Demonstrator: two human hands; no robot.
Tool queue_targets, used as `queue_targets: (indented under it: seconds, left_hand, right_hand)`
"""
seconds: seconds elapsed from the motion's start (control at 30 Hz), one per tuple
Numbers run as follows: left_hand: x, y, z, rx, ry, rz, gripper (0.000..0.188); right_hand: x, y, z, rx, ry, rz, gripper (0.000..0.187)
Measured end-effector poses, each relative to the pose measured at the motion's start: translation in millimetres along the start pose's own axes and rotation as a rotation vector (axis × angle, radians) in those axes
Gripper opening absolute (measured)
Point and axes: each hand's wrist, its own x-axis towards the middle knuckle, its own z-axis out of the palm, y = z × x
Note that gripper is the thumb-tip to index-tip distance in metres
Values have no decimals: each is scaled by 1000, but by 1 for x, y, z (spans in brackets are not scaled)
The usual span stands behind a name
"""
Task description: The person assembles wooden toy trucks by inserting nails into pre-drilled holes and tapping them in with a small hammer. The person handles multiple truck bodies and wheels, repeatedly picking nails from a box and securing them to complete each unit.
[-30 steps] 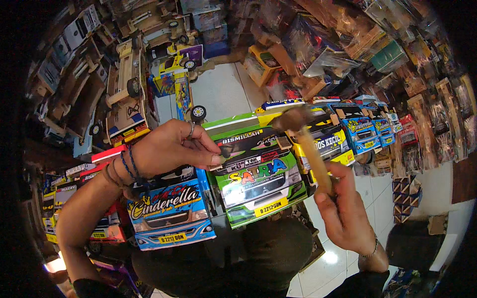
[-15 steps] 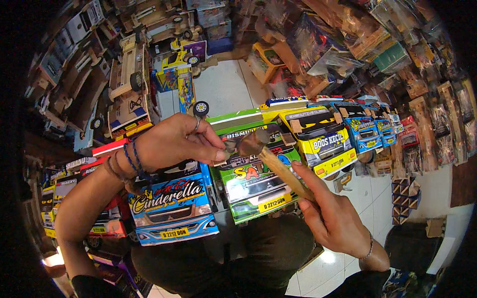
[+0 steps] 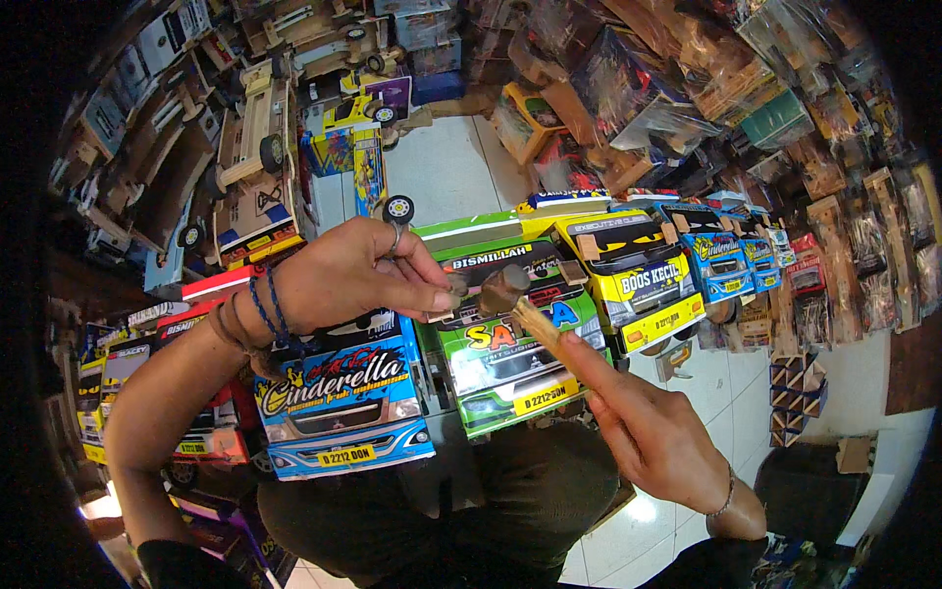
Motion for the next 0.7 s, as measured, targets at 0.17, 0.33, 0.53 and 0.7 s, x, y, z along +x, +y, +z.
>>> queue_targets:
  seconds: [0.17, 0.33, 0.53, 0.7]
  left_hand:
    - [-1, 1, 0, 10, 1, 12, 28]
    - [-1, 2, 1, -17, 6, 19, 29]
    - [-2, 4, 0, 27, 11, 17, 28]
    - [-2, 5, 1, 7, 8, 19, 27]
  right_hand:
    - [-4, 1, 2, 33, 150, -6, 61]
    - [-3, 4, 5, 4, 80, -52, 62]
    - [0, 4, 2, -37, -51, 18, 62]
    - [0, 4, -1, 25, 138, 24, 63]
